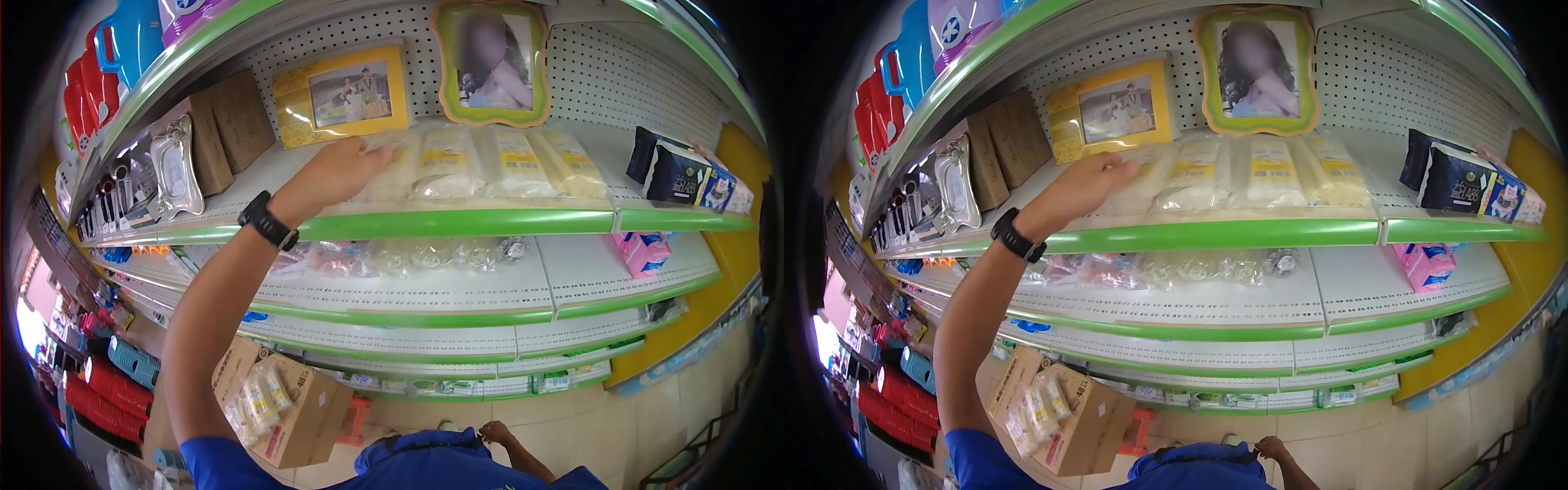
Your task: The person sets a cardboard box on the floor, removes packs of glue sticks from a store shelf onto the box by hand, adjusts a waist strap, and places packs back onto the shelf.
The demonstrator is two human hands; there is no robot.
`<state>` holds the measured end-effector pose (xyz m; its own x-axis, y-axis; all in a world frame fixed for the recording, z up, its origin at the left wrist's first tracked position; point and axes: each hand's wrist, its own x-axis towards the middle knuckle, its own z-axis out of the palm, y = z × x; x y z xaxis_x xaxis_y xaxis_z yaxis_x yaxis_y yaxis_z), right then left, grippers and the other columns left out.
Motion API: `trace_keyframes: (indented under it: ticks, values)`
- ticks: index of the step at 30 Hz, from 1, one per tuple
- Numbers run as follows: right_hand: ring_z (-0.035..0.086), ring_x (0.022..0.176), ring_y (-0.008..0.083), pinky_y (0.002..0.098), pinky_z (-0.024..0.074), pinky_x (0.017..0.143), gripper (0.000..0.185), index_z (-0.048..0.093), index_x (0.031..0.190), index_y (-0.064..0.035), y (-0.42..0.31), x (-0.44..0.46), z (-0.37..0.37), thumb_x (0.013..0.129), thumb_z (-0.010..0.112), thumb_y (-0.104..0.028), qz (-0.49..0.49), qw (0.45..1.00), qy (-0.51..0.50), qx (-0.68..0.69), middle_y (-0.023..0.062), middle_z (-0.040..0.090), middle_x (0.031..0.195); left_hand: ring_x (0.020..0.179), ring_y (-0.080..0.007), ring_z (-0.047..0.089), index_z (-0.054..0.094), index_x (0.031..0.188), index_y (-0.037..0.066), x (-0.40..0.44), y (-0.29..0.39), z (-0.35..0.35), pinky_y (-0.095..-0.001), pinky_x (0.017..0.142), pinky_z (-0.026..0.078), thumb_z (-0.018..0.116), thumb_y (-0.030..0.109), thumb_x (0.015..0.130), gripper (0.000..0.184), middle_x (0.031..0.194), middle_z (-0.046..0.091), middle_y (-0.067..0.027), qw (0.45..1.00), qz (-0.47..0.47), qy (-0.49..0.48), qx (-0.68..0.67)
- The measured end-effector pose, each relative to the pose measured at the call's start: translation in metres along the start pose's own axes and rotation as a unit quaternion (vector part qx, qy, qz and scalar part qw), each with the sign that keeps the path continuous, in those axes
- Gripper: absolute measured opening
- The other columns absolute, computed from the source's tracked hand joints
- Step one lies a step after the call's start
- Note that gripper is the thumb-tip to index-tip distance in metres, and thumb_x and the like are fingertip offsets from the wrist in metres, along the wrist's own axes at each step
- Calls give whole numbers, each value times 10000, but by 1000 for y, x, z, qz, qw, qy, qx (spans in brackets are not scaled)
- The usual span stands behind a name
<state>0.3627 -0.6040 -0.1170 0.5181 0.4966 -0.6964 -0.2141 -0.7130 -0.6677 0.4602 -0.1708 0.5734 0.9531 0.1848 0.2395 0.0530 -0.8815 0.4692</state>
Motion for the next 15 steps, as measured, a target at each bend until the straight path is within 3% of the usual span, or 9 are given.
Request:
trace_keyframes:
  ticks: [1,4,5,7,8,11,13,15]
  values:
    - [673,639,169,308,566,583,337,690,901,26,1,1,2,848,610,-297,-13,1000,-20,-6,119,686,740,923,-249,629,500,1255,-64,-4,3,0,-365,815,500,438,347,993,491,1038,657,-159,993,46,26,109]
    - [675,646,167,306,566,585,297,684,838,17,7,5,10,853,595,-265,16,999,-5,37,105,684,734,1126,-337,563,456,1329,-44,-20,18,-3,-396,1005,399,413,360,999,524,1229,585,-217,978,69,-1,198]
    - [675,648,167,306,566,585,286,682,815,13,10,7,13,856,588,-254,37,997,12,62,101,685,735,1182,-362,510,472,1318,-33,-22,15,4,-406,1024,382,419,373,993,522,1275,537,-241,981,135,24,138]
    - [681,662,181,310,566,586,267,677,841,14,37,26,16,860,582,-236,-91,991,-26,-90,112,690,762,1295,-413,405,503,1296,-10,-26,5,22,-426,1062,346,431,398,981,520,1367,440,-290,963,260,73,13]
    - [684,669,188,312,566,587,259,674,853,15,52,35,16,863,580,-226,-154,973,-46,-167,118,693,775,1331,-391,357,483,1324,7,-33,9,23,-412,1087,309,427,391,986,515,1404,399,-275,966,248,51,50]
    - [701,683,165,267,581,600,166,655,921,-53,61,32,11,795,671,-160,-151,935,-53,-316,46,702,796,1400,-345,271,442,1381,38,-44,21,21,-387,1135,240,428,372,995,510,1473,327,-244,964,230,11,130]
    - [699,665,167,276,583,594,148,651,917,-33,92,42,18,809,653,-135,-67,991,-38,-113,65,706,796,1394,-342,287,439,1383,35,-44,19,22,-395,1129,250,443,361,991,509,1463,347,-243,961,238,16,141]
    - [697,649,177,293,585,582,142,649,915,-8,94,34,15,825,633,-117,37,998,-15,38,90,707,800,1387,-346,299,447,1369,23,-45,15,24,-410,1131,245,460,349,985,504,1462,348,-243,955,255,47,142]
